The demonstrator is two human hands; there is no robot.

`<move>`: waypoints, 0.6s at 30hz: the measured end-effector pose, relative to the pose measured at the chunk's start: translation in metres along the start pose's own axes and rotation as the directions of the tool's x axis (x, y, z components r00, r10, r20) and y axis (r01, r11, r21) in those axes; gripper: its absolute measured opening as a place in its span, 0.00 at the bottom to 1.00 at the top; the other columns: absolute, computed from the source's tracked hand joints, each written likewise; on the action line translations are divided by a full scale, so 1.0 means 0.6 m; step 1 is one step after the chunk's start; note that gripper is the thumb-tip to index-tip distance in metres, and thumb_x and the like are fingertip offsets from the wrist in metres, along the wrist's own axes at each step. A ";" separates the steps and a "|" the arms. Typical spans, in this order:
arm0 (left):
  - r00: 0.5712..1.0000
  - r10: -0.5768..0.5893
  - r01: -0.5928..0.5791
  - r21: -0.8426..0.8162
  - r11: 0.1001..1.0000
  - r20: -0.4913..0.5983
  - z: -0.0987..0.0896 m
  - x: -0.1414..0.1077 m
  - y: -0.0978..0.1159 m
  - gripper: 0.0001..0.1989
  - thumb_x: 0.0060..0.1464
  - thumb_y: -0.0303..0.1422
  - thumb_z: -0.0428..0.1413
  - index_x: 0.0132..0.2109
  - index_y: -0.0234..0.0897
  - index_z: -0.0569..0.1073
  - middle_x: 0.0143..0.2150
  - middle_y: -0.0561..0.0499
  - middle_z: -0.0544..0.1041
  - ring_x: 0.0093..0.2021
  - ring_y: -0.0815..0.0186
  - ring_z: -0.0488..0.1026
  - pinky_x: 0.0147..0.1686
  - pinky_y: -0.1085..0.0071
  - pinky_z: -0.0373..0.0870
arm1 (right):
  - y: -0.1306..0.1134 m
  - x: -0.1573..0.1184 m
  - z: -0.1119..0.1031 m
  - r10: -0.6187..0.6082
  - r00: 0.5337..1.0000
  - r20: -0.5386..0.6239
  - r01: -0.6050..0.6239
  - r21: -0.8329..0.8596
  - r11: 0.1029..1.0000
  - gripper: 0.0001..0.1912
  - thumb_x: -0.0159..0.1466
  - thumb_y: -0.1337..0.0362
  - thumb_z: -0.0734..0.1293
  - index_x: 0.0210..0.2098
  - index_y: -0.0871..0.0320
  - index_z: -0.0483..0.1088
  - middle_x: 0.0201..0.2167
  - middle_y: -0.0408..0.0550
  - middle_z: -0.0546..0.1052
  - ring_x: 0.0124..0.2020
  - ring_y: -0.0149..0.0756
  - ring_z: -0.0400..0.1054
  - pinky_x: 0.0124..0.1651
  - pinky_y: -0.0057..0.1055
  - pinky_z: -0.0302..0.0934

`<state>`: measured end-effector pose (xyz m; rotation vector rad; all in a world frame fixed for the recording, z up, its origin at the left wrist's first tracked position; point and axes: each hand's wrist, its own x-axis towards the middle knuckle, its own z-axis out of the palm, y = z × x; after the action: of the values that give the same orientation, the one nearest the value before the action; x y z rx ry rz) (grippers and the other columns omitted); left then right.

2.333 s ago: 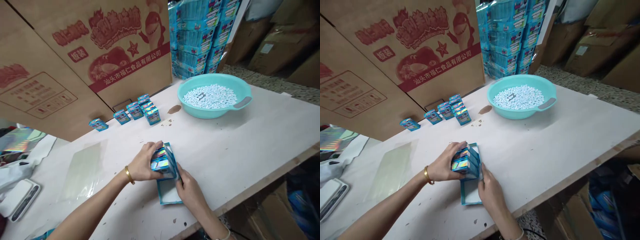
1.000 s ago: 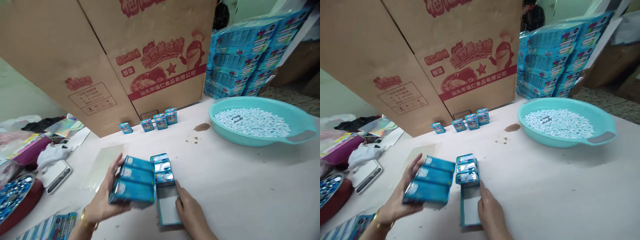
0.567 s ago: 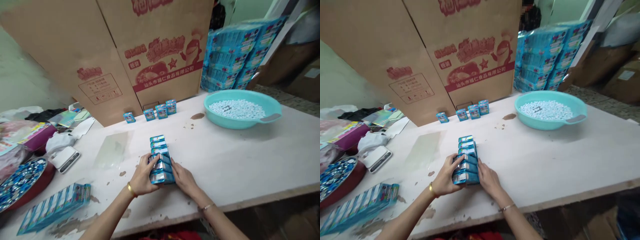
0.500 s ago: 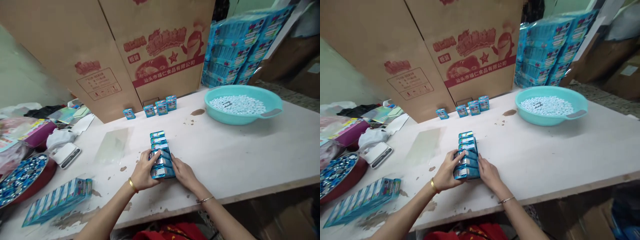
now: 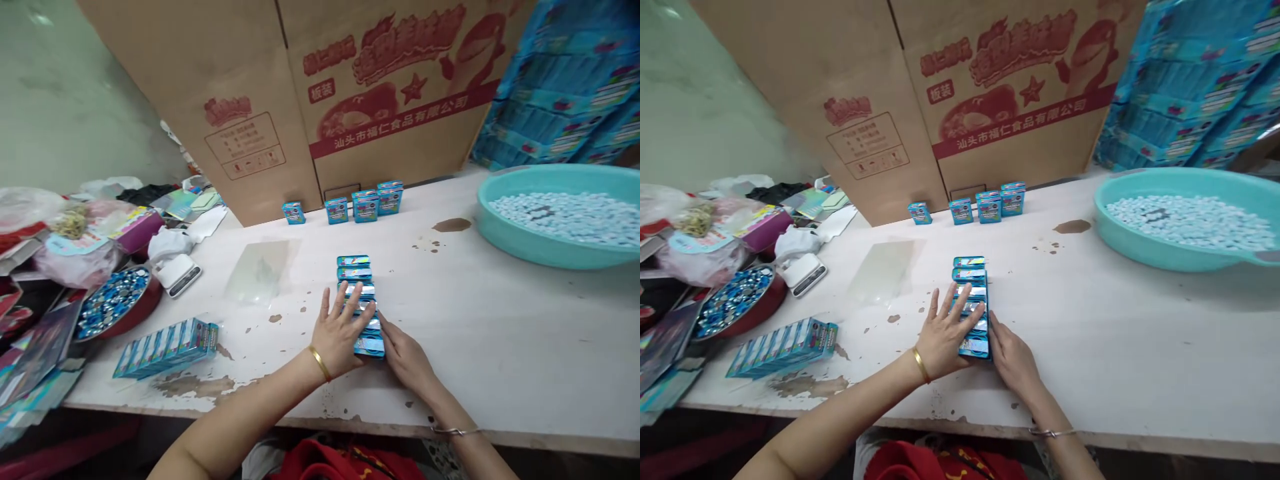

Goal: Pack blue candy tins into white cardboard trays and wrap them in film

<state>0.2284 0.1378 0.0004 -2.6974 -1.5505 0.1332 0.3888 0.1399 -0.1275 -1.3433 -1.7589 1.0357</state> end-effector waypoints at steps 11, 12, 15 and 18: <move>0.738 -0.667 0.611 -0.320 0.725 -0.101 0.054 0.015 -0.338 0.18 0.61 0.45 0.49 0.48 0.38 0.72 0.54 0.41 0.72 0.57 0.55 0.66 0.58 0.57 0.58 | 0.027 -0.061 -0.030 0.206 0.966 -0.155 -0.187 0.124 0.974 0.31 0.62 0.43 0.60 0.57 0.56 0.70 0.56 0.49 0.73 0.55 0.45 0.68 0.57 0.36 0.64; 0.632 -0.774 0.736 -0.280 0.617 -0.044 0.061 0.002 -0.383 0.17 0.59 0.45 0.52 0.45 0.37 0.72 0.51 0.41 0.73 0.55 0.54 0.66 0.56 0.57 0.59 | 0.027 -0.071 -0.039 0.249 0.955 -0.165 -0.229 0.129 0.965 0.32 0.61 0.42 0.61 0.55 0.55 0.71 0.53 0.49 0.75 0.52 0.44 0.71 0.53 0.34 0.68; 0.487 -0.870 0.858 -0.230 0.460 0.075 0.090 -0.035 -0.469 0.14 0.54 0.44 0.57 0.37 0.36 0.71 0.46 0.43 0.74 0.51 0.54 0.68 0.52 0.58 0.60 | 0.026 -0.093 -0.060 0.354 0.919 -0.175 -0.334 0.134 0.933 0.33 0.57 0.39 0.63 0.51 0.55 0.74 0.47 0.48 0.78 0.40 0.40 0.75 0.40 0.27 0.72; 0.493 -0.866 0.848 -0.269 0.456 0.086 0.116 -0.052 -0.492 0.10 0.58 0.40 0.54 0.34 0.38 0.70 0.45 0.45 0.74 0.48 0.58 0.69 0.50 0.62 0.60 | 0.021 -0.096 -0.067 0.398 0.898 -0.187 -0.376 0.144 0.915 0.34 0.54 0.38 0.64 0.50 0.55 0.75 0.46 0.47 0.79 0.39 0.39 0.75 0.37 0.24 0.71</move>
<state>-0.0476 0.2581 -0.0474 -1.6183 -2.8497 -0.2205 0.4427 0.0934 -0.1234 -1.7127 -1.2883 1.1266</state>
